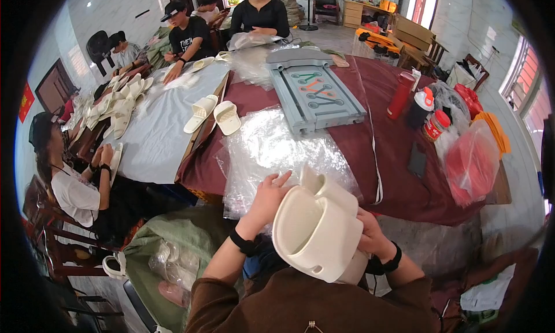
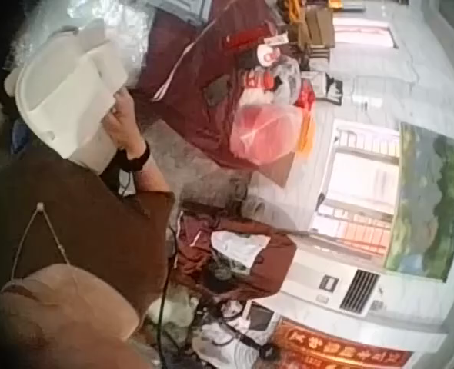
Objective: The recorder is sorting and bagging white slippers in a shoe manufacturing environment.
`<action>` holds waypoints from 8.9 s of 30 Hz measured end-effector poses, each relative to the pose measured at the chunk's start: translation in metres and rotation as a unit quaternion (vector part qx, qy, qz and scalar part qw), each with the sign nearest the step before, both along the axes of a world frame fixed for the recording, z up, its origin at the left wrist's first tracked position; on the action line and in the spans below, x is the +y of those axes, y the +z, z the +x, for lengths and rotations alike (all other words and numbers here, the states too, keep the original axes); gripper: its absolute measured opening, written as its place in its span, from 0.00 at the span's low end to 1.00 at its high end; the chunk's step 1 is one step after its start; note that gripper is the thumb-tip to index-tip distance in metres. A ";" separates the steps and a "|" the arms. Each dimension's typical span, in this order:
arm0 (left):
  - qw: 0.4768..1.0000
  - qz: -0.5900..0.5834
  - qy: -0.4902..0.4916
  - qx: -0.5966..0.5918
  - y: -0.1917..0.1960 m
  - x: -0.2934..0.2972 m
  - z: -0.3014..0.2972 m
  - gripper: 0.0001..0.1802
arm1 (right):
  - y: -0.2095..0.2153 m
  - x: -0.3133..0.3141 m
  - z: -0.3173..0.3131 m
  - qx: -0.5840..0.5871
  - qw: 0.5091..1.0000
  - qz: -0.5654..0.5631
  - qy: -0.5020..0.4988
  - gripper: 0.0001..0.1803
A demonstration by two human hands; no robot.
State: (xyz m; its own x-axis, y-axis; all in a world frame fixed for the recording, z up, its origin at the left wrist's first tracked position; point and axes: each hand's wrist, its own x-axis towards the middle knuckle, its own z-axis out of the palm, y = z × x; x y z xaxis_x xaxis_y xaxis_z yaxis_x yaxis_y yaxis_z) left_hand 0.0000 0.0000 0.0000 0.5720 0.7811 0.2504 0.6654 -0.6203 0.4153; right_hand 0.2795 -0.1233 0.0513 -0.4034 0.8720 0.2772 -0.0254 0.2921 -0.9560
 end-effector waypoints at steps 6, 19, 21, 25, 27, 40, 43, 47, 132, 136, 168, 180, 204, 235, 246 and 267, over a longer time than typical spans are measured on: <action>0.978 -0.088 0.021 -0.189 0.032 0.013 0.010 0.17 | -0.003 0.006 0.002 -0.095 0.994 0.048 0.031 0.20; 0.994 0.080 0.010 -0.075 0.056 -0.008 0.015 0.17 | -0.009 -0.012 0.009 -0.280 0.935 0.102 -0.190 0.17; 0.992 0.039 -0.028 -0.119 0.056 -0.006 0.010 0.18 | -0.008 -0.010 0.008 -0.283 0.933 0.104 -0.196 0.16; 0.990 0.019 -0.038 -0.133 0.056 -0.007 0.007 0.20 | -0.008 -0.001 0.017 -0.312 0.917 0.074 -0.235 0.13; 0.988 0.027 -0.054 -0.144 0.053 -0.008 0.011 0.20 | -0.012 -0.002 0.012 -0.352 0.886 0.206 -0.220 0.13; 0.989 0.041 -0.091 -0.113 0.065 -0.010 0.039 0.22 | -0.007 0.021 -0.001 -0.387 0.897 0.108 -0.184 0.19; 0.989 0.060 -0.096 -0.090 0.066 -0.012 0.041 0.22 | -0.003 0.032 -0.015 -0.384 0.875 0.206 -0.212 0.19; 0.981 0.102 -0.134 -0.094 0.063 -0.020 0.046 0.22 | -0.016 0.042 -0.022 -0.366 0.898 0.125 -0.212 0.12; 0.550 -0.567 0.094 -0.606 -0.014 -0.060 -0.035 0.34 | -0.077 0.127 -0.119 -0.316 0.896 0.133 -0.281 0.33; 0.550 -0.547 0.120 -0.619 -0.006 -0.059 -0.042 0.32 | -0.038 0.068 -0.105 -0.298 0.925 0.176 -0.156 0.36; 0.997 0.070 0.029 -0.013 0.038 -0.103 -0.092 0.31 | -0.017 0.046 0.022 -0.313 0.889 0.253 -0.219 0.18; 0.881 -0.133 0.189 -0.413 -0.028 -0.080 -0.084 0.03 | -0.049 0.068 0.011 -0.238 0.905 0.232 -0.268 0.05; 0.595 -0.411 0.126 -0.679 -0.013 -0.058 -0.068 0.22 | -0.055 0.076 -0.070 -0.330 0.888 0.205 -0.247 0.29; 0.602 -0.477 -0.005 -0.640 0.029 -0.068 -0.024 0.30 | -0.034 0.103 -0.053 0.078 0.991 -0.021 -0.105 0.37; 0.626 -0.403 0.122 -0.656 0.063 -0.112 -0.076 0.28 | -0.003 0.087 -0.093 -0.252 0.962 -0.093 -0.054 0.34; 0.650 -0.292 0.657 0.247 -0.168 -0.239 -0.335 0.36 | -0.077 0.112 -0.067 -0.349 0.885 0.215 -0.220 0.23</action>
State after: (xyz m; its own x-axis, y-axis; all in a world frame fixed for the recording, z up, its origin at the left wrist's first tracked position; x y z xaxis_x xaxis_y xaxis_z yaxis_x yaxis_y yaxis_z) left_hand -0.3353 -0.2389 -0.1678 -0.7865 0.5561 -0.2688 0.6032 0.7850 -0.1412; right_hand 0.2126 -0.0116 -0.0255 -0.2551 0.8611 0.4398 0.7336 0.4687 -0.4920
